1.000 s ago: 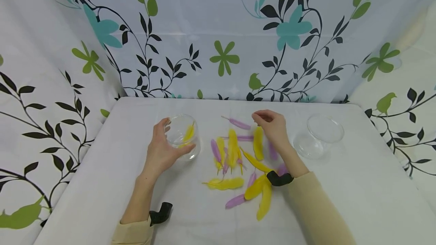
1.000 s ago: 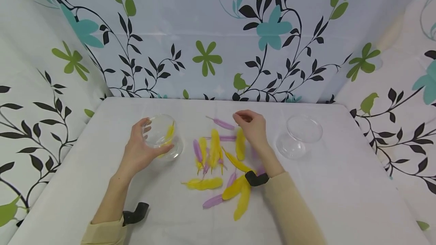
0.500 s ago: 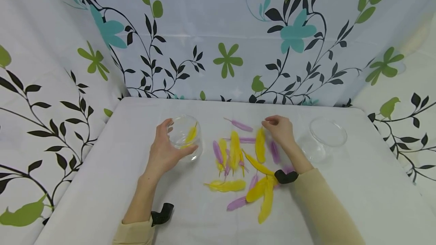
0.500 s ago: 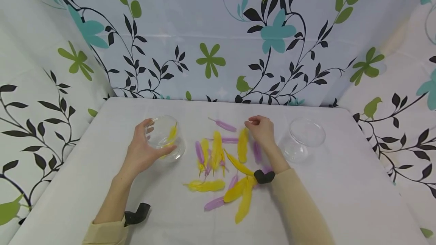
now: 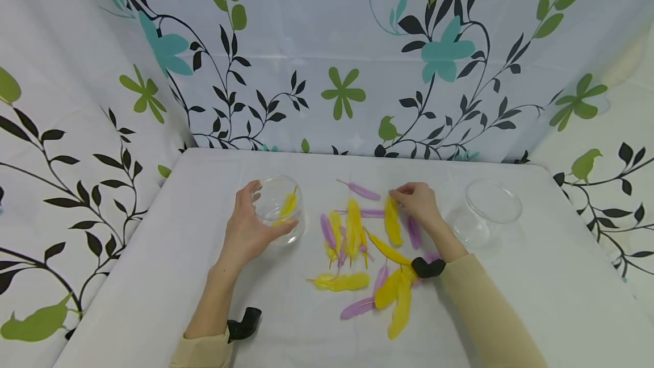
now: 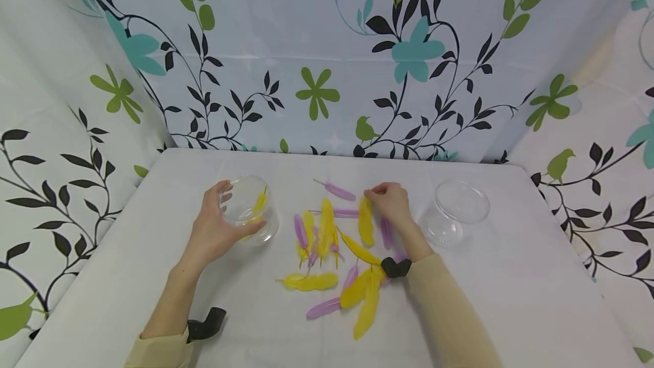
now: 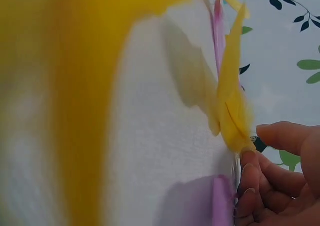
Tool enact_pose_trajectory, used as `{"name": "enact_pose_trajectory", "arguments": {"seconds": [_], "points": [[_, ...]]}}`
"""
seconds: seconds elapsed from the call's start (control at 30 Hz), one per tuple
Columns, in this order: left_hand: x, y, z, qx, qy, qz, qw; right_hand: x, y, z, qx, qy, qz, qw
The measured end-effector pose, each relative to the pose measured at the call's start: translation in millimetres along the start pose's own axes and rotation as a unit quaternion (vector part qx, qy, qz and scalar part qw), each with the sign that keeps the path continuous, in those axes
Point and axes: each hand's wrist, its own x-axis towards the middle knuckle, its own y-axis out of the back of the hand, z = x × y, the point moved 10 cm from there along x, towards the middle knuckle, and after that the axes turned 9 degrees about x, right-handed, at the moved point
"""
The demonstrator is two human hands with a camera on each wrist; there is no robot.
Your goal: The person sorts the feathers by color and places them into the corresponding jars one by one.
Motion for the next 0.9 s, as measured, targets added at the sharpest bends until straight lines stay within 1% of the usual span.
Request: {"name": "enact_pose_trajectory", "arguments": {"seconds": [0.23,0.47,0.6,0.8,0.9], "points": [[0.1,-0.4,0.7,0.002,-0.002,-0.001,1.0,0,-1.2,0,-0.018,-0.002,-0.004,1.0],[-0.5,0.6,0.0,0.002,0.002,-0.001,1.0,3,-3.1,-5,-0.033,0.0,-0.014,0.999],[0.1,0.9,-0.1,0.002,0.001,0.001,1.0,5,-3.5,-4,-0.045,-0.008,-0.012,0.999],[0.8,1.0,0.2,0.001,-0.002,0.003,1.0,6,-4.6,-8,-0.063,0.008,-0.009,0.998],[0.7,0.0,-0.6,0.001,0.003,0.0,1.0,3,-6.5,-10,-0.077,0.006,-0.01,0.997]]}}
